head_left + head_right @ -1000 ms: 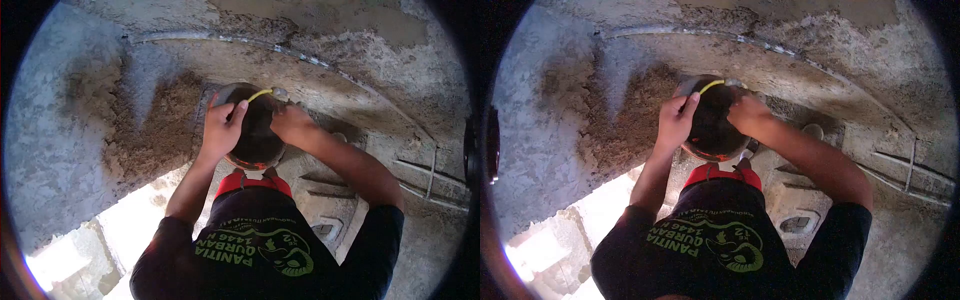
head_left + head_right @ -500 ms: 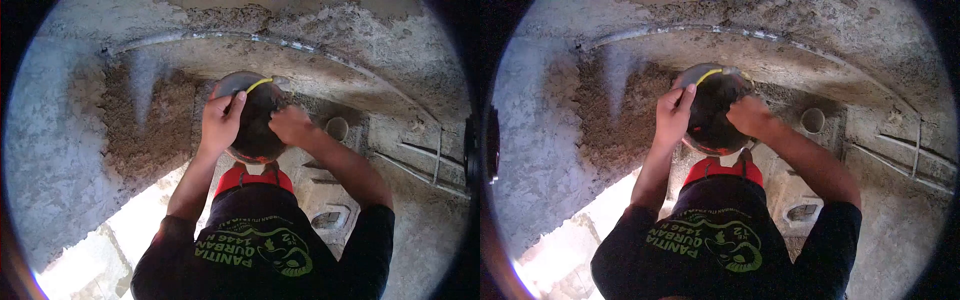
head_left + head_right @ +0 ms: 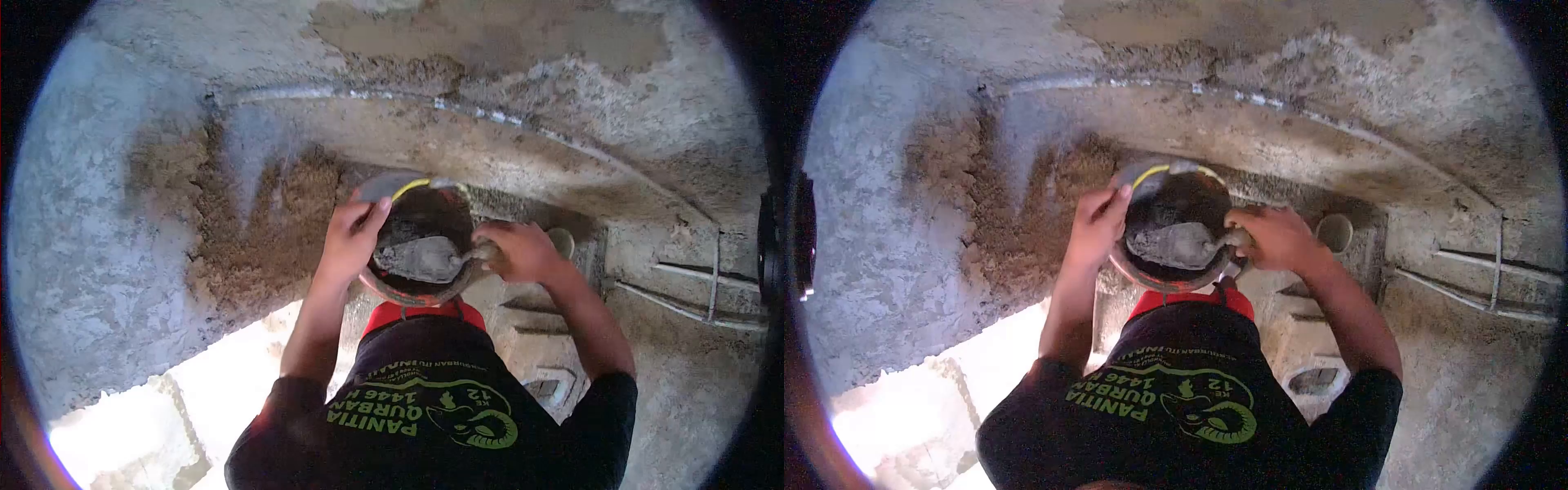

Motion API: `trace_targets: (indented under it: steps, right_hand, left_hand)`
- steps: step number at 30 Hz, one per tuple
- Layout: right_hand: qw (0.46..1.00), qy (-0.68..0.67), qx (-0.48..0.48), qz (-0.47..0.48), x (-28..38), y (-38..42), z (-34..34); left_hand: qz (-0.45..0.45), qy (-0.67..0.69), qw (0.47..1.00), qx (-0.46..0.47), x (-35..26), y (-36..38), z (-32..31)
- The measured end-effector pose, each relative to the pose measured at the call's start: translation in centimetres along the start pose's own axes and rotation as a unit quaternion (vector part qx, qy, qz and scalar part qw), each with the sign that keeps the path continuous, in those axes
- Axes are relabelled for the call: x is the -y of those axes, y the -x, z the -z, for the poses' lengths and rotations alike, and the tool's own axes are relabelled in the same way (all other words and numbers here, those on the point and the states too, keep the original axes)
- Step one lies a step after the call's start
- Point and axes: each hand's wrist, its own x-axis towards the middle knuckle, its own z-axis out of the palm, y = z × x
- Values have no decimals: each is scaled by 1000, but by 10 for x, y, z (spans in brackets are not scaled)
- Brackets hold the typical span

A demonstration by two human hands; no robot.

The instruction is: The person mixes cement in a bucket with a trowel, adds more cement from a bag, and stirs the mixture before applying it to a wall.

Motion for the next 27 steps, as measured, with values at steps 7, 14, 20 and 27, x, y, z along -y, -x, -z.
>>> trace_targets:
  steps: [7, 14, 20, 27]
  right_hand:
    - [958, 137, -251, 34, 12, 59, 49]
    - [768, 296, -549, 147, 62, 79, 64]
    - [751, -35, -600, 274, 0, 26, -7]
    - [799, 20, -584, -140, 14, -88, -34]
  left_hand:
    - [44, 259, 963, -63, -3, 32, 43]
    - [38, 265, 955, -127, 3, 35, 86]
    - [40, 185, 971, -146, 42, 49, 130]
    - [93, 125, 973, -169, 79, 87, 181]
